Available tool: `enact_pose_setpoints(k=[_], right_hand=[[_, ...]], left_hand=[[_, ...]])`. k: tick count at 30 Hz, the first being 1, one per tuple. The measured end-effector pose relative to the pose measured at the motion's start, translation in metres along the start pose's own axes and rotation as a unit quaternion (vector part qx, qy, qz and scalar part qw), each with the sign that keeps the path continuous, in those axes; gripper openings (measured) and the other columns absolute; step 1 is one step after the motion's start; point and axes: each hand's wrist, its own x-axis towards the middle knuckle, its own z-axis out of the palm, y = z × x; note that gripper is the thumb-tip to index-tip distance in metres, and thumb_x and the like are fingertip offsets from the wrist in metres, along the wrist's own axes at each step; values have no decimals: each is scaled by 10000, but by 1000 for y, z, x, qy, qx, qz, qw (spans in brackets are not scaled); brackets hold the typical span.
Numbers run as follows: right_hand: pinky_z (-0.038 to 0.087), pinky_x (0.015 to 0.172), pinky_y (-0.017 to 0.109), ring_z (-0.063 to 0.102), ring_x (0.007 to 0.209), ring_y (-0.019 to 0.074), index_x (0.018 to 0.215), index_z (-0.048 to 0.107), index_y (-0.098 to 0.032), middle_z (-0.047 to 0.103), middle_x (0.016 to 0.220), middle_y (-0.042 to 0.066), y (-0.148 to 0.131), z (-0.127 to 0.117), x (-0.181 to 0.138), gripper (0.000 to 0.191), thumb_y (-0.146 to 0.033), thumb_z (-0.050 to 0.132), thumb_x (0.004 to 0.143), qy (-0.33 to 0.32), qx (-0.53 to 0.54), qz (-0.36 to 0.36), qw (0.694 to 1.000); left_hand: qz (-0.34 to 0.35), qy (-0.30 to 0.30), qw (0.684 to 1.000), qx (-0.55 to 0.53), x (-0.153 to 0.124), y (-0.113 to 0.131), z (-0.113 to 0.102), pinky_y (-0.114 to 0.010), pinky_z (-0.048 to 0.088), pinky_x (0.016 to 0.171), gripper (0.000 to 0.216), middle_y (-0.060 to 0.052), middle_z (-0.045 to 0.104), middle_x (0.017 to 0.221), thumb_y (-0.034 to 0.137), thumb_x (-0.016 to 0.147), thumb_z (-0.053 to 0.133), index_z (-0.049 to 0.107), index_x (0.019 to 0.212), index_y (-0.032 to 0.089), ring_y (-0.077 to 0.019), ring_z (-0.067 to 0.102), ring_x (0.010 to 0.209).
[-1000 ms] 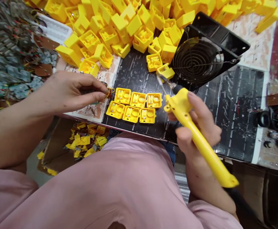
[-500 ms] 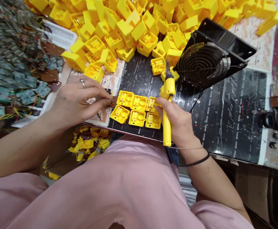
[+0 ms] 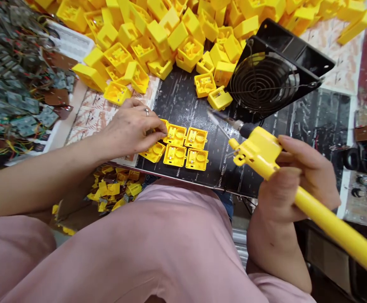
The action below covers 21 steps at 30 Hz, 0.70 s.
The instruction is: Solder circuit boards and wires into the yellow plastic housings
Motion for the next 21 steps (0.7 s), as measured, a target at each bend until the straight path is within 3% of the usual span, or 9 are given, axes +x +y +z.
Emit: enact_pose_setpoints(k=[3, 6, 9, 13, 17, 21], right_hand=[[433, 495, 262, 661, 626, 143, 1121, 917, -278, 721, 780, 10, 7, 1, -4, 438, -625, 649, 1122, -12, 58, 46, 997], [562, 540, 275, 725, 646, 151, 1226, 890, -309, 826, 881, -1, -3, -5, -6, 260, -482, 818, 1045, -128, 66, 91, 985], [617, 531, 275, 772, 654, 164, 1353, 828, -337, 877, 988, -8, -15, -7, -5, 418, -320, 920, 946, -247, 58, 64, 965], [617, 494, 246, 804, 647, 183, 1104, 829, -289, 853, 857, -14, -20, 0, -3, 230, -251, 938, 905, -293, 90, -11, 952], [561, 437, 218, 794, 624, 170, 957, 779, -285, 824, 799, -34, -21, 6, 0, 192, -141, 889, 896, -322, 90, -16, 942], [549, 416, 236, 746, 551, 158, 844, 757, -285, 811, 757, -27, -25, 12, 9, 185, -305, 920, 930, -357, 55, -42, 932]], left_hand=[[-5, 2, 1000, -11, -2, -2, 2, -547, 479, 1186, 321, -10, 828, 919, 346, 1030, 542, 854, 1012, 276, -264, 760, 1025], [-10, 1, 1000, -15, -3, -3, 2, -552, 453, 1209, 345, -6, 814, 916, 373, 1021, 525, 857, 994, 281, -270, 748, 1049], [-8, -8, 1000, -8, -1, 0, 1, -551, 451, 1210, 348, -9, 798, 904, 365, 1001, 512, 845, 968, 273, -274, 746, 1051], [-15, -46, 999, 10, 7, 7, -4, -549, 495, 1154, 324, -26, 786, 909, 340, 979, 507, 813, 932, 244, -293, 762, 1054], [-4, -69, 997, 30, 15, 9, -9, -531, 530, 1108, 286, -32, 769, 885, 309, 946, 526, 794, 896, 224, -308, 774, 1067], [29, -70, 996, 44, 19, 8, -10, -482, 563, 1079, 267, -20, 741, 824, 271, 937, 539, 791, 864, 220, -284, 773, 1062]])
